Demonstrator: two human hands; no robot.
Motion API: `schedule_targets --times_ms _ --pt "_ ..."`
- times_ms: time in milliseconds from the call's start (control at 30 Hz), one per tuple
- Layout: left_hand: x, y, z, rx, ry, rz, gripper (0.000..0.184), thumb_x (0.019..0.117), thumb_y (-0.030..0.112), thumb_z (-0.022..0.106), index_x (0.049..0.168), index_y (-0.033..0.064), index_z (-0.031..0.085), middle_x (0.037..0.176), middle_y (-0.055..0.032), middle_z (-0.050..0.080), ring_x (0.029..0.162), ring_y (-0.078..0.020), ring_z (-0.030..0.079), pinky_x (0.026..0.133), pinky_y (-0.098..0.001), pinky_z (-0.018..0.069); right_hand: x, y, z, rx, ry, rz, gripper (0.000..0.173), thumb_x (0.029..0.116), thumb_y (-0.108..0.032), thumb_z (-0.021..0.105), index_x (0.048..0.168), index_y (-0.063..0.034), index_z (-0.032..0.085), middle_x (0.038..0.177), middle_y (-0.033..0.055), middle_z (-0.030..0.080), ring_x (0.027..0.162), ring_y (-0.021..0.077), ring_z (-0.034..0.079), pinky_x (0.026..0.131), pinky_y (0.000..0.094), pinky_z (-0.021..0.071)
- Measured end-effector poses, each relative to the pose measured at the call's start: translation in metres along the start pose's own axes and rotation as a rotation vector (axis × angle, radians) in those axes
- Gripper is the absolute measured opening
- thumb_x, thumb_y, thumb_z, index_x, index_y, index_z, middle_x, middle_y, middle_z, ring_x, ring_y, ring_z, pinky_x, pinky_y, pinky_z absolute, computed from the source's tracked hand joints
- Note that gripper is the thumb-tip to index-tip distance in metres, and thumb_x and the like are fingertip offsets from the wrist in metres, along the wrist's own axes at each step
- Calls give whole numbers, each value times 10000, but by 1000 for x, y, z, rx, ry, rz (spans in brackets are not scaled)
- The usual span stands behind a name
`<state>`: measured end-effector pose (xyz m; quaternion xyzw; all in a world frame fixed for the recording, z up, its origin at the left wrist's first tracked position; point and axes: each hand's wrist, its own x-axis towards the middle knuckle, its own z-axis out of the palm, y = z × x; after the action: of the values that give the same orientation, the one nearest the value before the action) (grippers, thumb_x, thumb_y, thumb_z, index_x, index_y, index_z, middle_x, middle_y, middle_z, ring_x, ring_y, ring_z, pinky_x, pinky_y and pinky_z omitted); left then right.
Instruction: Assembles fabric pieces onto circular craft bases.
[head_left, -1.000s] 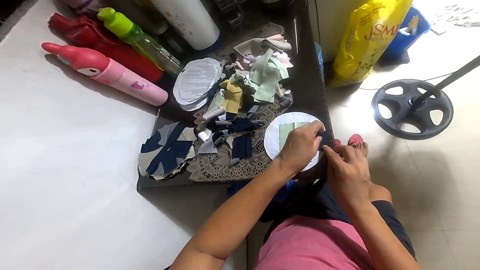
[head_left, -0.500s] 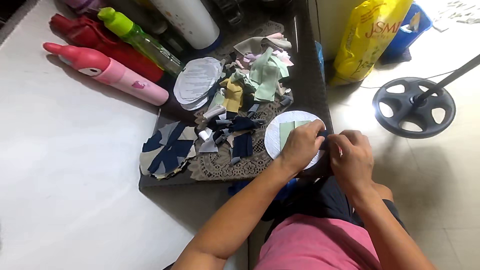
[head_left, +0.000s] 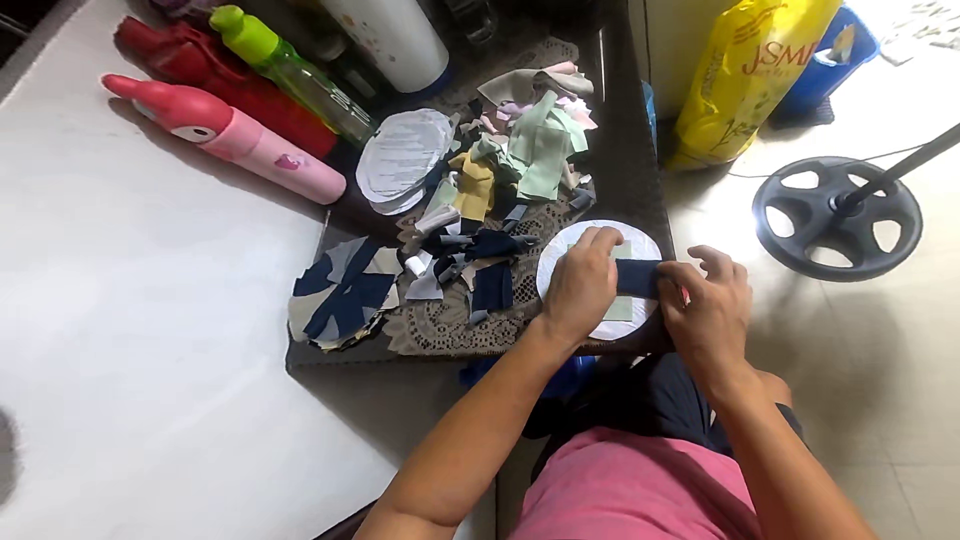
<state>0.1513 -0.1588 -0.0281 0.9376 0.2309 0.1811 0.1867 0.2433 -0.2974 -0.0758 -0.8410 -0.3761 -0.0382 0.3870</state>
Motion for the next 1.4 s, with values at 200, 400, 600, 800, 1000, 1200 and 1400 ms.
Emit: schedule_targets --times_ms 200,400,600,800,1000,1200,1400 --pt "-14 -7 5 39 78 110 161 927 68 637 1002 65 779 1148 -136 693 1060 -333 652 856 -474 554 0 1 0 -7 -2 -9 157 914 -139 680 1036 -127 779 1262 205 646 1139 449 593 863 615 468" --pt "-30 0 -4 13 -13 -165 235 895 280 746 997 69 766 1062 -130 675 1059 -349 613 873 -532 503 -1 1 -1 -7 -8 -13 165 925 -143 676 1055 -124 776 1273 208 641 1128 452 596 859 618 468" --pt "-29 6 10 -73 52 -167 109 883 192 772 918 89 776 1047 -106 683 1035 -314 621 866 -501 499 -1 0 0 -17 1 -19 164 919 -141 673 1046 -120 774 1266 205 642 1126 455 594 858 611 468" --pt "-25 10 16 -120 113 -60 43 900 85 711 874 67 739 926 -77 712 898 -247 661 785 -422 532 -2 1 2 -26 13 -26 168 926 -146 661 1048 -128 775 1261 195 651 1132 450 596 841 611 464" --pt "-25 19 0 8 0 -186 230 941 240 724 1038 31 713 952 -125 706 921 -308 676 815 -495 547 -2 2 3 -24 7 -18 174 926 -156 656 1051 -131 775 1265 196 651 1152 458 588 841 604 467" --pt "-21 22 -1 63 -129 -297 192 949 240 708 964 52 742 958 -129 676 1006 -334 638 848 -504 516 -2 1 4 -31 2 -15 177 931 -155 654 1058 -126 772 1257 201 655 1149 465 592 835 612 476" --pt "-19 24 3 54 -130 -281 154 979 150 644 939 29 731 924 -134 660 957 -320 640 831 -484 523 -3 0 2 -41 14 -9 173 926 -154 665 1061 -137 771 1243 182 669 1155 457 596 804 607 473"
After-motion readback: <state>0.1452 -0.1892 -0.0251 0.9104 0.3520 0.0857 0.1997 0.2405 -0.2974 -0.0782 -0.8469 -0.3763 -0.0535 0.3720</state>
